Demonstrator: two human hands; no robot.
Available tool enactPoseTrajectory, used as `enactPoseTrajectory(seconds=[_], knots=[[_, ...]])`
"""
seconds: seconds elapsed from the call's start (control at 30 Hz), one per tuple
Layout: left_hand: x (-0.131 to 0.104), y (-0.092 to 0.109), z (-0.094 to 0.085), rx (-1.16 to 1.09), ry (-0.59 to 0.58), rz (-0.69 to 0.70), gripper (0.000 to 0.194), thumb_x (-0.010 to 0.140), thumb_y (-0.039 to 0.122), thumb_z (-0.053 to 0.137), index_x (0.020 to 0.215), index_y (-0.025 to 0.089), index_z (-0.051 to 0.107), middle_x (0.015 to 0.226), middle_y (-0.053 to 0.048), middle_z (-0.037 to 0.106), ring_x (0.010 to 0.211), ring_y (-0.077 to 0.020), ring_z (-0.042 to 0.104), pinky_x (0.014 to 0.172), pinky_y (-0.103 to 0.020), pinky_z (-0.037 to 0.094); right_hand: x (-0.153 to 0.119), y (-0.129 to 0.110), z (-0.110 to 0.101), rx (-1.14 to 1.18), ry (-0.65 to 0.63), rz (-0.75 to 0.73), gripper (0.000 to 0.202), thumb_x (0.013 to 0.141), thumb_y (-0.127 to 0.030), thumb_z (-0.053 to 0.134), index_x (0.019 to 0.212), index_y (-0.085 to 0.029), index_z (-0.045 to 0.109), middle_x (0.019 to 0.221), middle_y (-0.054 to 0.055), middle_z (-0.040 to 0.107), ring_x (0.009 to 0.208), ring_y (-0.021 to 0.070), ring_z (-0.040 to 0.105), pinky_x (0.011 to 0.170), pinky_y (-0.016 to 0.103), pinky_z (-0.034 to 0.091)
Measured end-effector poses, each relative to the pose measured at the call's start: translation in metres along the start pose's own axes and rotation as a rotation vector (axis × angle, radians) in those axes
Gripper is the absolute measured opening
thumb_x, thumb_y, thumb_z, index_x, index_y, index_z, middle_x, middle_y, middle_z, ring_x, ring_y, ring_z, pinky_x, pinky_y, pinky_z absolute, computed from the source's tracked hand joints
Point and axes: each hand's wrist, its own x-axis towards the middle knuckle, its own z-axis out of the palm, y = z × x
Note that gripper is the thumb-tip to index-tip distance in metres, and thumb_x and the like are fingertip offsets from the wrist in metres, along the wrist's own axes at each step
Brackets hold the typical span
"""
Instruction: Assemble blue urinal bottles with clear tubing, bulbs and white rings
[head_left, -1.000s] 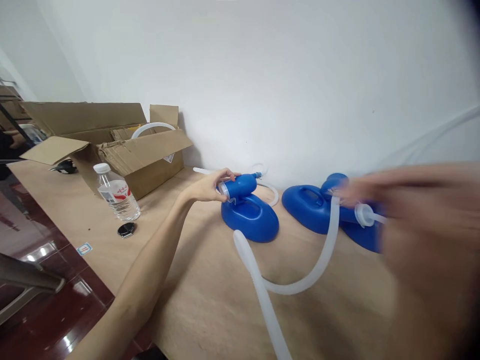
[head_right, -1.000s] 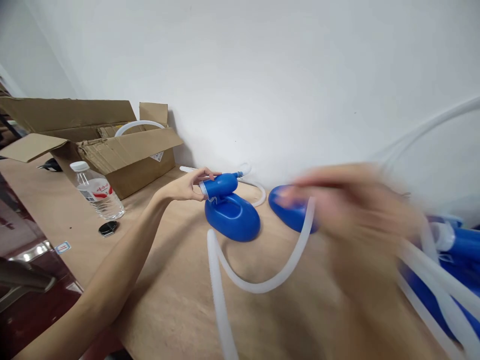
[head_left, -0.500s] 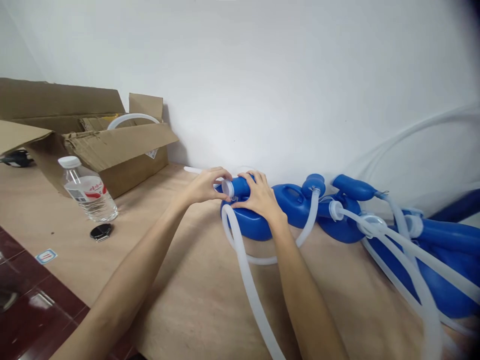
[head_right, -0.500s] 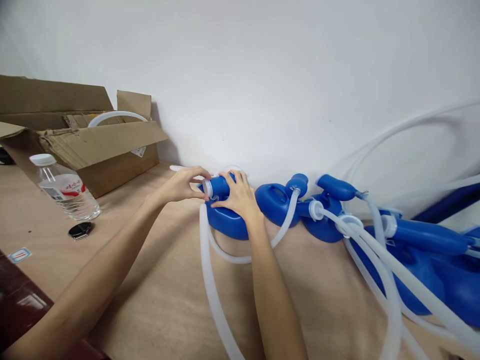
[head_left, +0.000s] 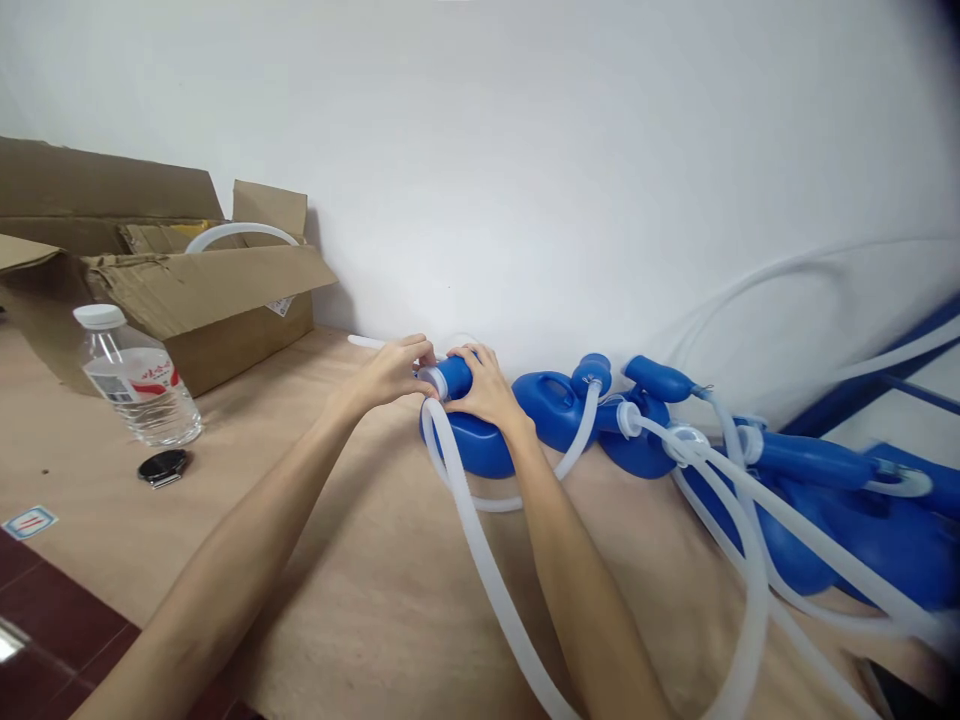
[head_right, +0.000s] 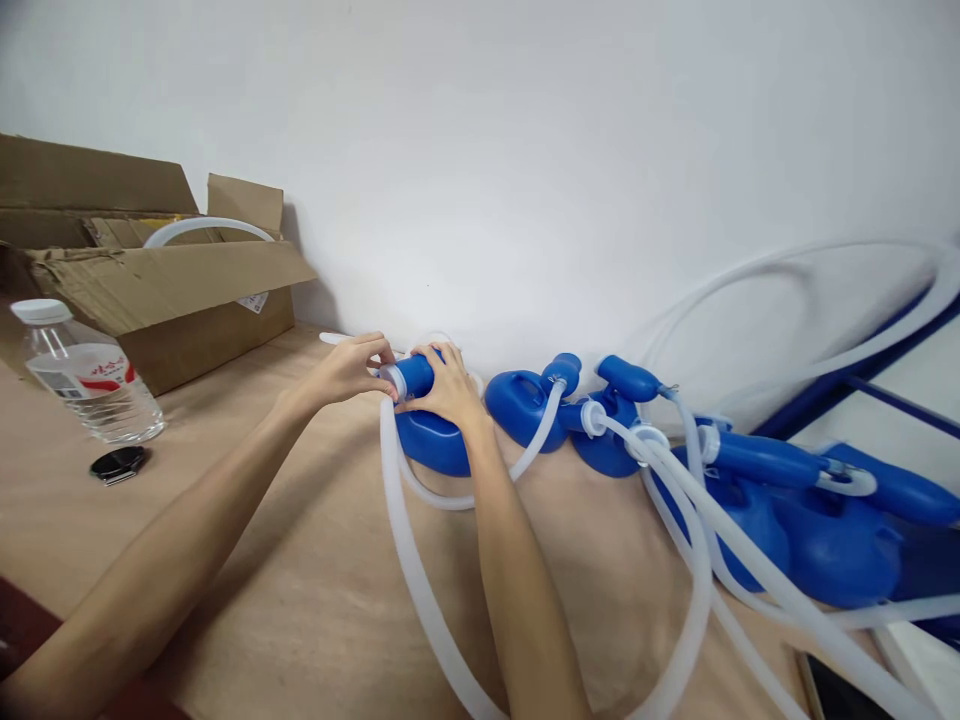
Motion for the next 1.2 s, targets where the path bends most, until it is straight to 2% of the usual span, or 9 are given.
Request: enactPoseTrajectory(seconds=[0.27, 0.37, 0.57, 0.7, 0.8, 0.9, 0.97, 1.07, 1.2], knots=[[0.001, 0.008, -0.004, 0.149, -0.027, -0.076, 0.039, 0.073, 0.045, 0.082, 0.074, 0.02, 0.052, 0.076, 0.0, 0.058, 0.07, -0.0178, 0.053, 0.063, -0.027, 0.037, 0.008, 0.002, 0.0, 0.013, -0.026, 0.007, 0.081, 0.063, -0.05, 0.091, 0.133, -0.028, 0.057, 0.133, 0.009, 0.052, 0.133, 0.0324, 0.045, 0.114, 0.051, 0.043], [-0.001, 0.02, -0.017, 0.209, -0.185, -0.14, 0.028, 0.079, 0.043, 0.076, 0.082, 0.02, 0.061, 0.079, -0.001, 0.063, 0.071, -0.019, 0.057, 0.064, -0.028, 0.038, 0.009, 0.003, 0.0, 0.046, -0.019, 0.076, 0.083, 0.062, -0.051, 0.092, 0.134, -0.029, 0.057, 0.132, 0.009, 0.053, 0.132, 0.0333, 0.045, 0.112, 0.052, 0.043], [-0.01, 0.063, -0.055, 0.401, -0.448, -0.375, 0.06, 0.073, 0.053, 0.078, 0.126, 0.027, 0.067, 0.128, -0.009, 0.068, 0.106, -0.0316, 0.066, 0.081, -0.034, 0.047, 0.004, 0.004, 0.002, 0.158, 0.006, 0.031, 0.086, 0.063, -0.055, 0.091, 0.136, -0.028, 0.054, 0.137, 0.009, 0.052, 0.137, 0.0316, 0.044, 0.119, 0.051, 0.037], [-0.015, 0.105, -0.057, 0.308, -0.574, -0.272, 0.051, 0.084, 0.061, 0.067, 0.125, 0.03, 0.07, 0.126, -0.007, 0.07, 0.109, -0.0304, 0.066, 0.085, -0.034, 0.049, 0.004, 0.008, 0.001, 0.184, -0.001, 0.001, 0.079, 0.072, -0.058, 0.085, 0.138, -0.028, 0.053, 0.138, 0.01, 0.052, 0.137, 0.0309, 0.045, 0.121, 0.05, 0.036], [-0.015, 0.128, -0.043, 0.275, -0.658, -0.235, 0.057, 0.085, 0.06, 0.067, 0.133, 0.028, 0.066, 0.124, -0.008, 0.071, 0.108, -0.0304, 0.067, 0.081, -0.033, 0.051, 0.005, 0.009, 0.001, 0.184, -0.001, 0.008, 0.061, 0.086, -0.058, 0.072, 0.138, -0.029, 0.054, 0.138, 0.01, 0.054, 0.137, 0.0295, 0.047, 0.121, 0.05, 0.035], [-0.017, 0.138, -0.019, 0.429, -0.557, -0.11, 0.038, 0.085, 0.039, 0.073, 0.119, 0.023, 0.072, 0.119, -0.013, 0.072, 0.101, -0.0313, 0.069, 0.076, -0.034, 0.05, 0.006, 0.009, 0.001, 0.166, -0.003, 0.019, 0.047, 0.099, -0.055, 0.055, 0.138, -0.028, 0.054, 0.139, 0.009, 0.056, 0.137, 0.0262, 0.048, 0.121, 0.047, 0.035], [-0.021, 0.145, 0.003, 0.457, -0.548, 0.001, 0.013, 0.087, 0.018, 0.067, 0.097, 0.021, 0.076, 0.098, -0.011, 0.075, 0.084, -0.028, 0.071, 0.067, -0.033, 0.048, 0.006, 0.009, 0.002, 0.152, -0.003, 0.024, 0.046, 0.101, -0.055, 0.051, 0.138, -0.028, 0.054, 0.139, 0.009, 0.056, 0.137, 0.0249, 0.048, 0.121, 0.045, 0.034], [-0.034, 0.165, 0.042, 0.317, -0.572, 0.19, 0.017, 0.084, 0.006, 0.063, 0.079, 0.019, 0.072, 0.072, -0.007, 0.071, 0.061, -0.0234, 0.067, 0.053, -0.032, 0.043, 0.006, 0.009, 0.003, 0.141, 0.0, 0.04, 0.048, 0.102, -0.058, 0.048, 0.138, -0.027, 0.055, 0.139, 0.009, 0.056, 0.137, 0.0248, 0.048, 0.121, 0.045, 0.035], [-0.049, 0.193, 0.089, 0.331, -0.456, 0.365, 0.018, 0.077, 0.003, 0.065, 0.066, 0.018, 0.069, 0.074, -0.013, 0.072, 0.063, -0.0256, 0.066, 0.055, -0.038, 0.048, 0.004, 0.007, 0.003, 0.117, -0.002, 0.031, 0.051, 0.1, -0.061, 0.05, 0.139, -0.028, 0.054, 0.14, 0.009, 0.055, 0.138, 0.0253, 0.047, 0.122, 0.046, 0.035]])
